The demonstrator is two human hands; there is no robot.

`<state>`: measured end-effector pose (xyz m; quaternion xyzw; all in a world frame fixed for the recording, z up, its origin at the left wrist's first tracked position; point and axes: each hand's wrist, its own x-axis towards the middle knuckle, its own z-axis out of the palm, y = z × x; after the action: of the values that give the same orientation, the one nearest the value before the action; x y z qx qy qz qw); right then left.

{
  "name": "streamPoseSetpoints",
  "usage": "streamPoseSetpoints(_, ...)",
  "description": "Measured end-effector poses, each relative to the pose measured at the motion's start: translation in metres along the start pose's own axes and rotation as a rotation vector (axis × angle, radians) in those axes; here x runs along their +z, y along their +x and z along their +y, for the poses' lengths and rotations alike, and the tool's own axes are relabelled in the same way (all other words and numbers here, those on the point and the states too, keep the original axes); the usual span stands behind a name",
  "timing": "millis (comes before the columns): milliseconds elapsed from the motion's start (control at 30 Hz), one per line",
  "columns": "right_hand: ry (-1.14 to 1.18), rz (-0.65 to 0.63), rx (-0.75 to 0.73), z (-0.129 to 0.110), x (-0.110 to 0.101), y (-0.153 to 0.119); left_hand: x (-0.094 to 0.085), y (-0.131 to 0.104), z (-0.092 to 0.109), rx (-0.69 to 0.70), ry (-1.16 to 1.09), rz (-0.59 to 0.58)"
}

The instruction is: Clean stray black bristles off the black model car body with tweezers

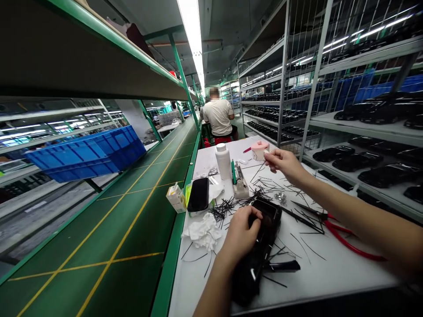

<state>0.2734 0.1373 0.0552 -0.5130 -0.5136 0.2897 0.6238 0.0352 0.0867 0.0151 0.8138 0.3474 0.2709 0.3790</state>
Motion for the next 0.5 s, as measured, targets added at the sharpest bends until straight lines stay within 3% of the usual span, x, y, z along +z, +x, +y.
streamPoseSetpoints(233,0.158,-0.022,0.167,-0.012,-0.026,-0.088,0.001,0.002,0.0,0.006,-0.005,-0.017)
streamPoseSetpoints(500,0.112,-0.082,0.308,0.003,-0.017,-0.145,0.001,0.002,0.001,0.001,0.016,-0.023)
